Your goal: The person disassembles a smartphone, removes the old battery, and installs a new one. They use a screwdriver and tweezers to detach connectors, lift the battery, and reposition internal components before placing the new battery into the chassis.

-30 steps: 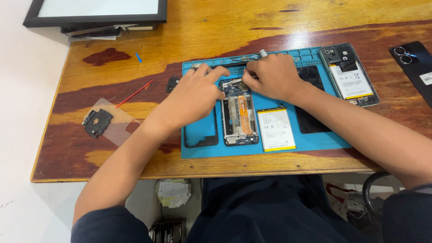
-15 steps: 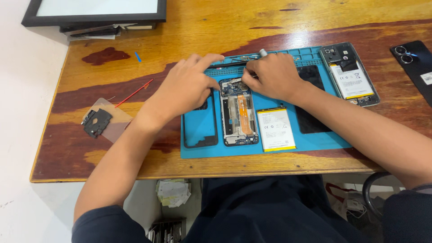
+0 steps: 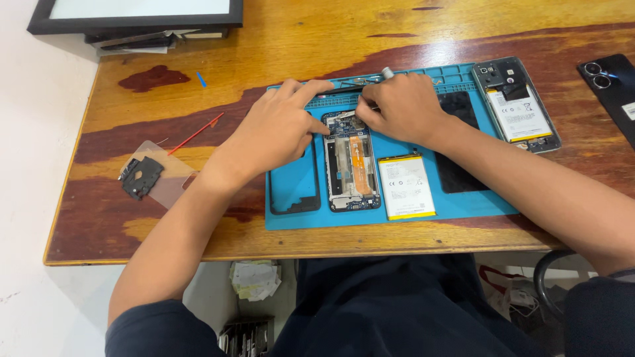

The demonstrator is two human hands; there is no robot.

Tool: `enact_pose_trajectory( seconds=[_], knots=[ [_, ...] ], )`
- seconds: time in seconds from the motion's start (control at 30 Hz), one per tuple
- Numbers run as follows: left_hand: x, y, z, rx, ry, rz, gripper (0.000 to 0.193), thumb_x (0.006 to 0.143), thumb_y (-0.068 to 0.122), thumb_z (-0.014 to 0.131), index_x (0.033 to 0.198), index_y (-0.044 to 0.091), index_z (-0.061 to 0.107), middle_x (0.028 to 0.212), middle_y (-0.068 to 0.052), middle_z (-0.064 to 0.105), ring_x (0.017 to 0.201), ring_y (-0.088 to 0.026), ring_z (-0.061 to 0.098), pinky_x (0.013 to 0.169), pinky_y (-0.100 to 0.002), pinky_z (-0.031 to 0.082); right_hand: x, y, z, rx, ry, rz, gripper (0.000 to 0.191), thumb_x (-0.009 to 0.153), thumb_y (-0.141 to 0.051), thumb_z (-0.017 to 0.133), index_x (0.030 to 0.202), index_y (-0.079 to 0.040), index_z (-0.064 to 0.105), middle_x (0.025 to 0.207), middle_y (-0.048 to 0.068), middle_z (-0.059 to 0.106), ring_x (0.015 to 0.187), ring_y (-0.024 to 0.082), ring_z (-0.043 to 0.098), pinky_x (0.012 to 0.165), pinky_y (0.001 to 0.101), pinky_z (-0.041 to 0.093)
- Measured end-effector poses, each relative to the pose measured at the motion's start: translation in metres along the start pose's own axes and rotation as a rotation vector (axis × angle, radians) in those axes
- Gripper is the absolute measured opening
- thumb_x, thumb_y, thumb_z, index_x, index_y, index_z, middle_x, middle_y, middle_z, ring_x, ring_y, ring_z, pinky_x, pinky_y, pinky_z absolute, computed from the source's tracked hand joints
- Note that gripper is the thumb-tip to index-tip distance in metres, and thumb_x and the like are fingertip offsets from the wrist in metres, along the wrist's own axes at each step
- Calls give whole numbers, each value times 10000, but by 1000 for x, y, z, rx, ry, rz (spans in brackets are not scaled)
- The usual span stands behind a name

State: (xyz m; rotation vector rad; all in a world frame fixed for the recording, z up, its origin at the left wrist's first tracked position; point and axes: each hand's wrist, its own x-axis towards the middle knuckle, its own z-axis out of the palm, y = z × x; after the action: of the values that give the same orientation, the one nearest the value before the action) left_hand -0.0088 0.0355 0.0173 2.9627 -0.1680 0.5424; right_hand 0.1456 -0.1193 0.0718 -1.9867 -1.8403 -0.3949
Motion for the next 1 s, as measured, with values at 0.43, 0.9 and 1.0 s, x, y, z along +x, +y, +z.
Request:
enact_pose_trajectory(
  seconds=[0.43, 0.9, 1.0],
  knots=[
    [0, 2, 2, 11, 15, 26, 184, 767, 83, 751, 918, 151, 831, 1372, -40, 604, 1148, -290, 553, 927, -457, 466, -1, 3, 3, -18, 11, -15, 256, 905, -284, 672, 738, -106, 750, 575, 105, 646, 475, 293, 604, 484, 434, 477],
    [1, 1, 0, 31, 60, 68, 202, 770, 71, 736, 932, 162, 816, 1356, -42, 616, 1160, -286, 553, 947, -460, 464, -2, 5, 6, 3, -3, -5, 263, 912, -278, 668, 727, -107, 742, 573, 107, 643, 465, 294, 599, 482, 432, 477],
    [-1, -2, -3, 31, 84, 40, 241, 797, 55, 726, 998, 156, 813, 1353, -44, 620, 1163, -292, 557, 918, -448, 451, -3, 6, 6, -17, -2, -19, 265, 913, -282, 668, 727, -106, 738, 565, 104, 638, 464, 294, 599, 475, 437, 473]
  ],
)
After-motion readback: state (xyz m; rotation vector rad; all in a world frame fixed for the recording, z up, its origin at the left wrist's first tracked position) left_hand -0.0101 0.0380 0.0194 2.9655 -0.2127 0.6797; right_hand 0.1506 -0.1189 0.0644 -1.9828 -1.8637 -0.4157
